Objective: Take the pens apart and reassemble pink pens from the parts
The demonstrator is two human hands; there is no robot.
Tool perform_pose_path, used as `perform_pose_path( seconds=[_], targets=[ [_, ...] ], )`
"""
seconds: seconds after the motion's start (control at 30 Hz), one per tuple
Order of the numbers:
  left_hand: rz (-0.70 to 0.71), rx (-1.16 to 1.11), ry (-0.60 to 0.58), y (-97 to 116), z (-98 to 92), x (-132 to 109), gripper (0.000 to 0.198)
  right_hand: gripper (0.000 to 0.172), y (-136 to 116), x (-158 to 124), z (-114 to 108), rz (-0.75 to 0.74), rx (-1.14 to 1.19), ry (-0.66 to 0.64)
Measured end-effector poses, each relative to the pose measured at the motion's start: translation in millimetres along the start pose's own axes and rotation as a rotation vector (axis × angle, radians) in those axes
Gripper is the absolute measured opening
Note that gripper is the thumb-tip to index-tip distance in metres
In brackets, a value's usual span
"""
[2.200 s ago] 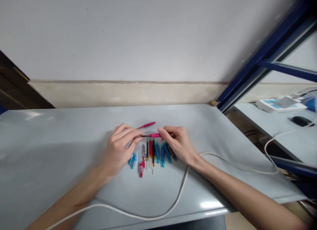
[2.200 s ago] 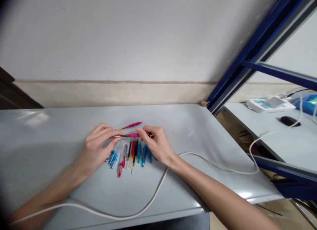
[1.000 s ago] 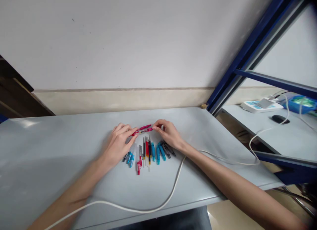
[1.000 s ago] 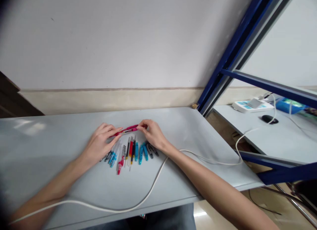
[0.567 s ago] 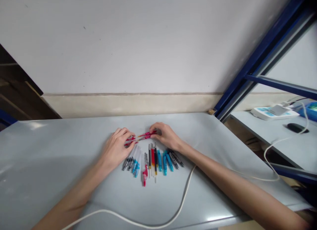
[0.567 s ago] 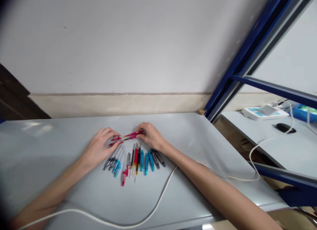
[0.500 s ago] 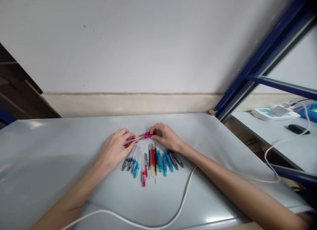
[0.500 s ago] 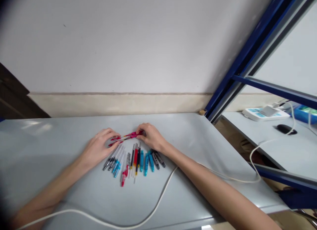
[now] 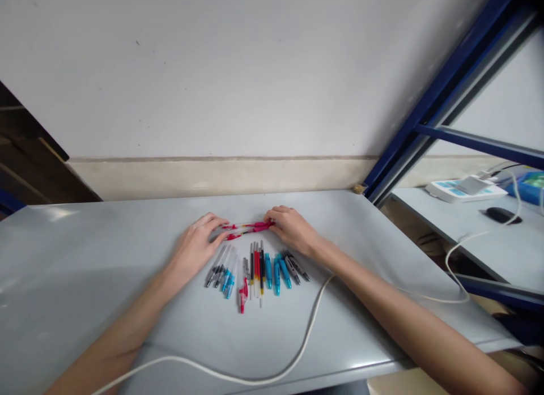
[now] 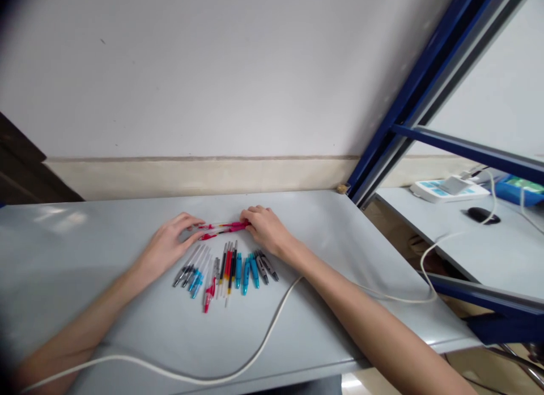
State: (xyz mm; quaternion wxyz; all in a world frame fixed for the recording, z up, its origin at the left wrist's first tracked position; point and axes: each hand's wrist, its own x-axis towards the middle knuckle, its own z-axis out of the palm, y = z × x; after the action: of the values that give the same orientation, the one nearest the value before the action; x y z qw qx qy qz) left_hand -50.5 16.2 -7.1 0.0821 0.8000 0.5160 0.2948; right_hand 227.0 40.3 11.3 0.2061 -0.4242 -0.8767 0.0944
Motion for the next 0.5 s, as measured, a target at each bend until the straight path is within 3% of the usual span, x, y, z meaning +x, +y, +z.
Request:
perform_pose_path(
  seconds=[0.13,0.2,0.27,0.37,0.5],
  targets=[
    [-0.107,0.074,0.011,20.8,-25.3,-4.6,0.033,0.024,-21.7,-11.4,-4.8,0.036,-0.029,0.067],
    [-0.232,0.199,-0.11,33.7,-38.7,-9.4,0.036,0.018,-35.4,-16.8,-4.3,0.096,-0.026,0.037],
    [-0.25,0.276,-0.255,44.3,-46.0,-15.2,0.039,0.012,-46.2,-20.3,-2.2,0.16,-0.029,-0.025],
    [-0.249,0.325,-0.391,51.7,-44.3,-24.2,0.039,0.012,-53.1,-21.3,2.3,0.227,-0.059,-0.059],
    [-0.232,0.387,-0.454,48.7,-35.5,-30.9,0.034,0.027,-52.1,-17.7,9.1,0.276,-0.107,-0.094]
  ],
)
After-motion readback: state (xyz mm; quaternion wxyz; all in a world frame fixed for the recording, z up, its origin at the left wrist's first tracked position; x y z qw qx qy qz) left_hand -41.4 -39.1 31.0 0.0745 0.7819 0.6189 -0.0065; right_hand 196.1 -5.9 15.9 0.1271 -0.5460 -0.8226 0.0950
